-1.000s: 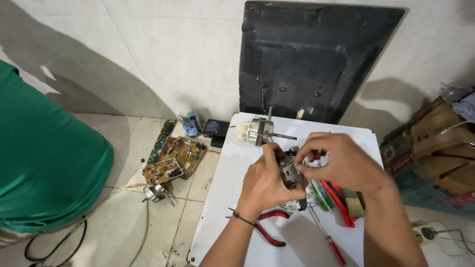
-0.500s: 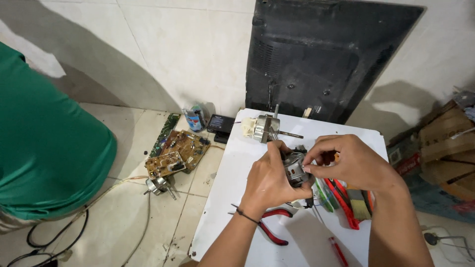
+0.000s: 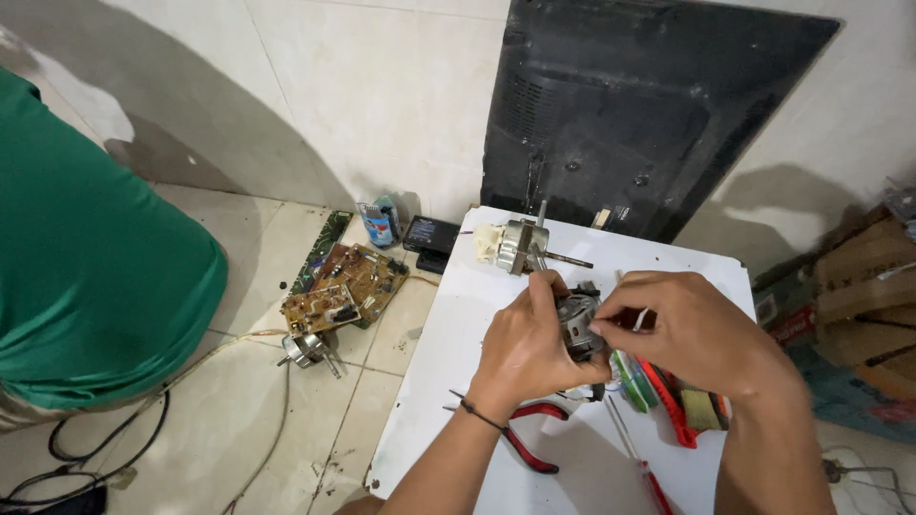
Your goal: Securing wires and components on a motor assembly using pliers and a screwdriver.
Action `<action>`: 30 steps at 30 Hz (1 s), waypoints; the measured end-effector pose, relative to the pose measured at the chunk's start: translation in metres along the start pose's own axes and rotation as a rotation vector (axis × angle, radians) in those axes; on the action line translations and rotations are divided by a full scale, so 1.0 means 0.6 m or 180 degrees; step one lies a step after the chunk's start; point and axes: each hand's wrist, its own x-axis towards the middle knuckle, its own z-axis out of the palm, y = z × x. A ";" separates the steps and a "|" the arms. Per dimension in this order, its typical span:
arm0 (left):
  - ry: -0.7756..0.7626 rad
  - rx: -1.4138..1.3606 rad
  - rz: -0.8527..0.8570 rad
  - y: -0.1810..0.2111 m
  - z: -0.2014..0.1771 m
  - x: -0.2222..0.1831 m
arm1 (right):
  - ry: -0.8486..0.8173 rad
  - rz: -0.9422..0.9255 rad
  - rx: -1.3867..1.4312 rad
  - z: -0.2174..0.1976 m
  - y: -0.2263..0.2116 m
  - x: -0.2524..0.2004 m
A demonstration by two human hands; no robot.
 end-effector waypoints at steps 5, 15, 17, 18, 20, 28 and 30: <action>-0.0048 0.0083 -0.0026 -0.004 0.000 0.000 | 0.0059 0.0095 0.0118 0.006 -0.007 0.003; 0.0049 0.0074 0.0006 -0.003 -0.003 -0.001 | 0.0187 0.0194 0.0038 0.011 -0.013 0.003; 0.0033 0.0073 -0.0010 -0.004 -0.002 -0.001 | 0.0197 0.0240 0.0131 0.010 -0.018 0.001; 0.0016 0.0076 -0.0022 -0.005 -0.002 -0.001 | 0.0209 0.0286 0.0227 0.009 -0.021 0.000; -0.0054 0.0057 -0.0084 -0.005 -0.002 0.001 | 0.0248 0.0220 0.0097 0.011 -0.019 -0.001; -0.0109 -0.0003 -0.0129 -0.004 -0.005 -0.001 | 0.0223 0.0194 -0.0175 0.015 -0.023 -0.005; -0.0025 -0.0001 -0.0095 -0.001 -0.007 -0.002 | 0.0263 0.0078 -0.0142 0.019 -0.015 0.000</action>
